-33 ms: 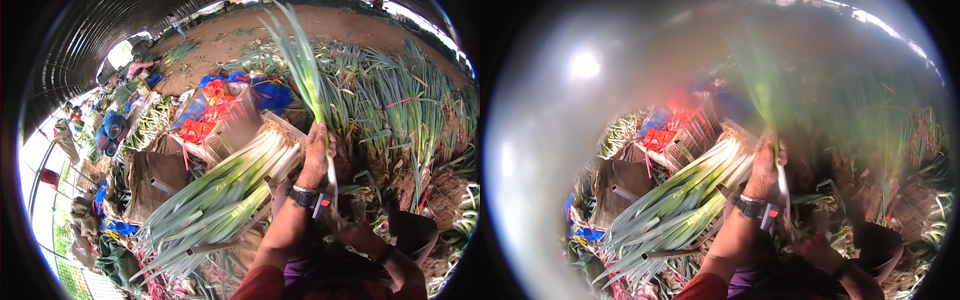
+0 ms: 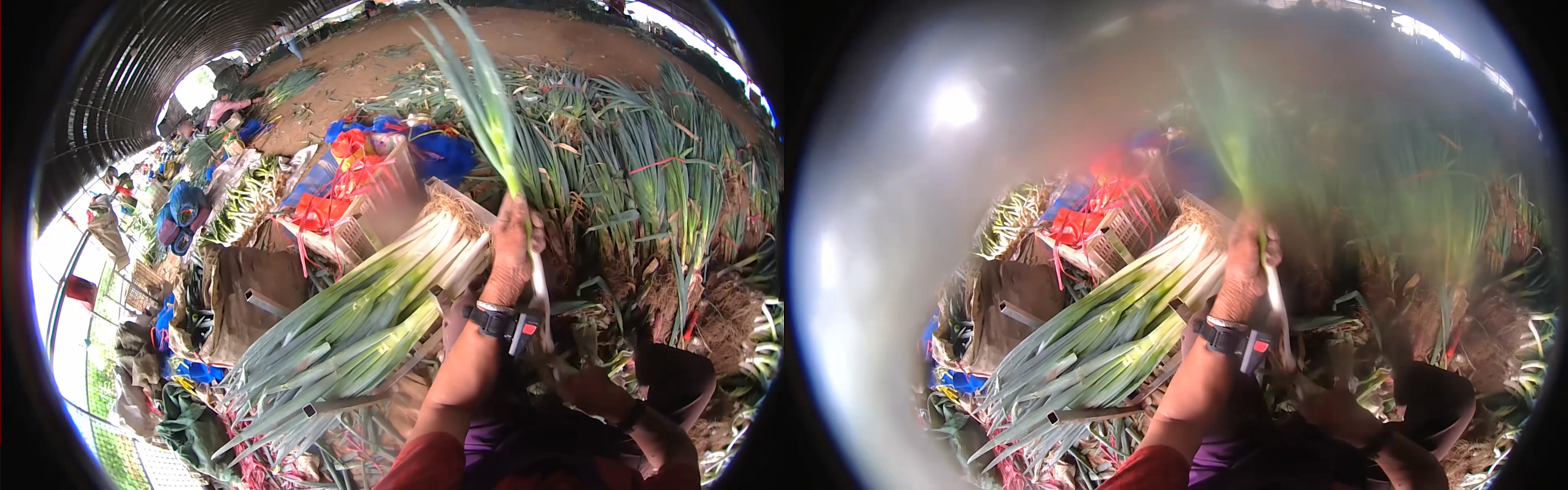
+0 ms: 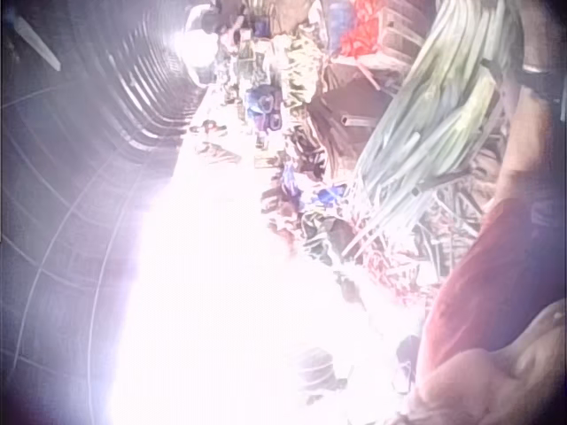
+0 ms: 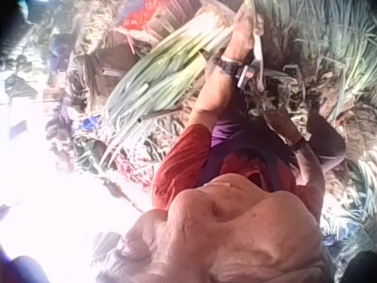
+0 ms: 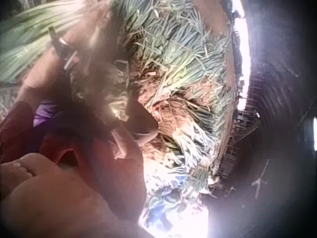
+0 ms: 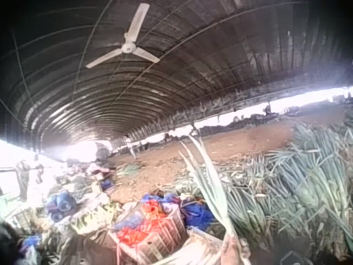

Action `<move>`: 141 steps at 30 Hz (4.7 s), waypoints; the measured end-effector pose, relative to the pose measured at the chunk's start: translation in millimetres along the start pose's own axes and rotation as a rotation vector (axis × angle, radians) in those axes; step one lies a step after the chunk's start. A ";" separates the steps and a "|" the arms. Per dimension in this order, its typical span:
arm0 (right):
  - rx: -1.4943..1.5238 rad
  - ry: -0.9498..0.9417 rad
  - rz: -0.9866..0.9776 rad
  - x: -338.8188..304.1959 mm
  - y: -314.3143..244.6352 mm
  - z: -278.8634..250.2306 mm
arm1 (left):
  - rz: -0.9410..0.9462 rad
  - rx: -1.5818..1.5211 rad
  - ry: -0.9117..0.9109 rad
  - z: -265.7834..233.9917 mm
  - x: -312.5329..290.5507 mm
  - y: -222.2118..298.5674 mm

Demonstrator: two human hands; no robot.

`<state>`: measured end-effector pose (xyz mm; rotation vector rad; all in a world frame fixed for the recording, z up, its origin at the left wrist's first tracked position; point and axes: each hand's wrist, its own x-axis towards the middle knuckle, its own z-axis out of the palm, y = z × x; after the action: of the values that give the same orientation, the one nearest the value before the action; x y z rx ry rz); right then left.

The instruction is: Cleaning and sorting leeks or similar long green vegetables by peeling away outer layers.

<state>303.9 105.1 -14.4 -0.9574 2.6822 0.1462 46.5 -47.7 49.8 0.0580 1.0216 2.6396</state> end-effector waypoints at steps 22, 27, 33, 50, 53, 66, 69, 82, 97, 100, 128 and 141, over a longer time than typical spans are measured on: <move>0.922 1.082 0.243 100.0 73.0 -73.9 | 0.245 -0.249 -0.191 -17.4 24.7 15.2; 0.600 1.044 0.412 104.1 59.1 -88.1 | 0.284 -0.282 -0.326 -9.4 16.4 13.0; 0.509 1.058 0.499 111.5 66.3 -99.6 | 0.267 -0.316 -0.362 -3.5 13.4 12.5; 0.269 1.130 0.541 120.1 75.8 -84.5 | 0.245 -0.062 -0.052 0.2 5.2 9.4; 0.465 1.259 0.435 116.9 83.4 -74.2 | 0.240 -0.073 -0.106 0.1 4.5 8.6; 0.879 1.000 0.359 96.7 92.0 -60.7 | 0.271 -0.006 -0.122 -11.4 16.2 11.3; 0.786 0.862 0.341 95.2 94.0 -64.8 | 0.265 -0.026 -0.162 -10.6 15.3 9.5; 0.715 0.014 0.020 -23.3 45.2 57.6 | 0.498 0.149 -0.049 -18.4 28.5 29.2; 0.471 1.004 0.457 80.4 90.3 -78.0 | 0.527 0.238 0.041 -9.6 24.2 22.2; 0.371 0.973 0.386 92.6 102.7 -60.0 | 0.452 0.297 0.187 -4.2 14.0 11.0; 1.680 0.786 0.430 74.4 57.8 -43.6 | 0.408 0.246 -0.118 30.1 -2.4 -26.6; 0.413 0.467 0.311 54.4 76.3 39.8 | 0.312 0.203 -0.186 31.9 1.6 -26.5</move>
<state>224.8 138.9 -68.9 -0.4864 3.0783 -0.6183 56.8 -7.9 56.0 0.5383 1.3003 2.7202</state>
